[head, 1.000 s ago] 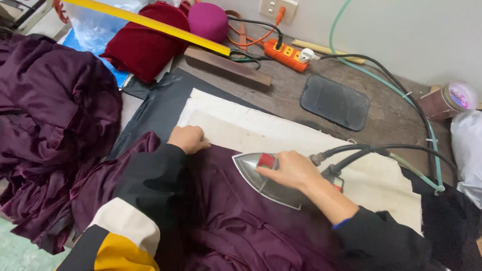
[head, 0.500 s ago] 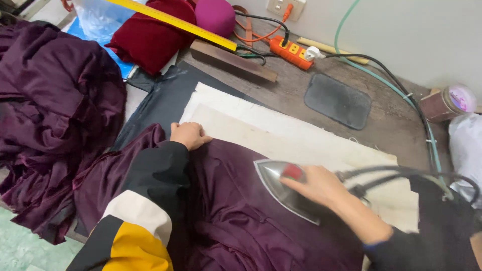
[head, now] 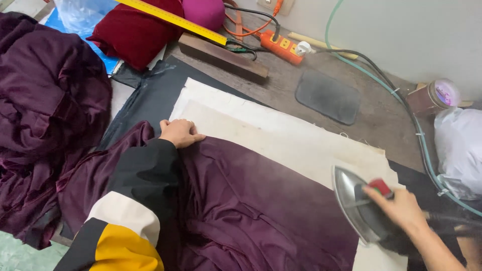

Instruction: Smoothing out and pressing purple fabric garments using an industrial steam iron on a padded workbench.

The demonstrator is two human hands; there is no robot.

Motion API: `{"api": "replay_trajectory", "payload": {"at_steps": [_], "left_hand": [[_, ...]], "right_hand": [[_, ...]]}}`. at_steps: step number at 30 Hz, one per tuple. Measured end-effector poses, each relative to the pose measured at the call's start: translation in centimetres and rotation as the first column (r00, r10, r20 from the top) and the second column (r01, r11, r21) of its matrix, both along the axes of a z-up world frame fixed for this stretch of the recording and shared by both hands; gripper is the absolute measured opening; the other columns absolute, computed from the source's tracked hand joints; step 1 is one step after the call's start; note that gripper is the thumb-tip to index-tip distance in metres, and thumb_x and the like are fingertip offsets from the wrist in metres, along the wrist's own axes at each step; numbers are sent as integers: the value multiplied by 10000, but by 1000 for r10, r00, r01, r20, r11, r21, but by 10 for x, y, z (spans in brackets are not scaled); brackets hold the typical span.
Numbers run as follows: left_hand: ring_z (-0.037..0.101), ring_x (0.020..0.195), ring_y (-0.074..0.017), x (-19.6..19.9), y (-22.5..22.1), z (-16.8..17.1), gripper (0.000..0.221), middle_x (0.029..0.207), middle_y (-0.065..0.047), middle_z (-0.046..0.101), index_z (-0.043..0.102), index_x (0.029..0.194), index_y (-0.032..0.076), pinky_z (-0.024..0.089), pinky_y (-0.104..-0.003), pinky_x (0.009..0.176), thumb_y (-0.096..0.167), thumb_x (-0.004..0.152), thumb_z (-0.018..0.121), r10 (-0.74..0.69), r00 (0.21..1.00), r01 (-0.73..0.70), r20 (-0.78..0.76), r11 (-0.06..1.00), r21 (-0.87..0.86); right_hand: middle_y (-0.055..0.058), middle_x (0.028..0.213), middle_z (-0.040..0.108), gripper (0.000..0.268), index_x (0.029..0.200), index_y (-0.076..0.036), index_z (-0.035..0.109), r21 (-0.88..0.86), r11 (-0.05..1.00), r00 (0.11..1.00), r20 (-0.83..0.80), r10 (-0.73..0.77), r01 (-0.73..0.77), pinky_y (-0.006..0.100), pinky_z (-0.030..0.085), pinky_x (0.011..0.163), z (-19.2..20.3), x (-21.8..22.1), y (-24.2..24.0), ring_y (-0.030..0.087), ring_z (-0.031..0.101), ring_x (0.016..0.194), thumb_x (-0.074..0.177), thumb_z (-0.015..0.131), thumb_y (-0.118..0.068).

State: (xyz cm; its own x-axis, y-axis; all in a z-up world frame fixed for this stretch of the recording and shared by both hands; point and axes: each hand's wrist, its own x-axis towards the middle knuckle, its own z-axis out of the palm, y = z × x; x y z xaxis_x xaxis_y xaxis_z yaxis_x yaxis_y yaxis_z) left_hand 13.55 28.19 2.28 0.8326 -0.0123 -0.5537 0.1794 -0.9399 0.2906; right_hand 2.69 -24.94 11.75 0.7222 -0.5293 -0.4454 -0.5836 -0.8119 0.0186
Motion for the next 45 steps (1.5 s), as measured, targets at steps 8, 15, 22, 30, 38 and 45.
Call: {"api": "replay_trajectory", "payload": {"at_steps": [8, 15, 22, 30, 38, 45], "left_hand": [[576, 986, -245, -11, -12, 0, 322, 972, -25, 670, 705, 864, 222, 271, -451, 906, 531, 840, 617, -21, 988, 12, 153, 998, 60], [627, 939, -225, -33, -22, -4, 142, 891, 19, 705, 660, 900, 178, 184, -541, 1049, 318, 876, 664, -67, 928, 134, 367, 978, -160], [646, 1077, -218, -55, -68, 71, 146, 1007, 18, 729, 651, 982, 226, 318, -463, 1020, 339, 903, 602, -219, 878, 394, 426, 836, -382], [678, 963, -354, -99, -125, 111, 185, 934, -120, 729, 654, 977, 107, 519, -472, 861, 263, 878, 638, -294, 791, 599, 536, 547, -585], [639, 862, -323, -112, -52, 59, 363, 932, -124, 702, 623, 956, 108, 437, -376, 741, 452, 844, 649, -460, 827, 557, 323, 747, -364], [640, 811, -176, -123, 13, 72, 200, 912, -18, 714, 735, 924, 178, 464, -300, 725, 351, 846, 673, -251, 962, 272, 104, 883, -383]], "right_hand": [[200, 558, 629, 743, 568, -1, 593, 178, 982, 963, 268, 13, -63, 411, 464, 678, -3, 136, 50, 346, 635, 578, 842, 607, -691], [199, 516, 594, 796, 653, 33, 585, 149, 981, 974, 209, 92, -124, 440, 497, 585, -6, 186, 77, 338, 609, 503, 904, 536, -721], [355, 1245, 538, 516, 1252, 118, 586, -299, 564, 197, 730, 655, -769, 554, 236, 1119, -44, 108, 108, 499, 435, 1267, 868, 700, -207], [142, 888, 756, 141, 926, -2, 729, 519, 234, 569, 751, 336, -822, 539, 291, 1109, 2, -17, 147, 255, 678, 1032, 878, 652, -109], [70, 879, 550, 212, 873, 1, 576, 687, 424, 771, 636, 43, -590, 273, 393, 714, 23, -95, 31, 155, 498, 791, 989, 489, -154], [81, 931, 622, 290, 879, 14, 614, 679, 597, 808, 582, -85, -427, 296, 381, 820, 23, -136, 11, 172, 551, 885, 1020, 454, -182]]}}
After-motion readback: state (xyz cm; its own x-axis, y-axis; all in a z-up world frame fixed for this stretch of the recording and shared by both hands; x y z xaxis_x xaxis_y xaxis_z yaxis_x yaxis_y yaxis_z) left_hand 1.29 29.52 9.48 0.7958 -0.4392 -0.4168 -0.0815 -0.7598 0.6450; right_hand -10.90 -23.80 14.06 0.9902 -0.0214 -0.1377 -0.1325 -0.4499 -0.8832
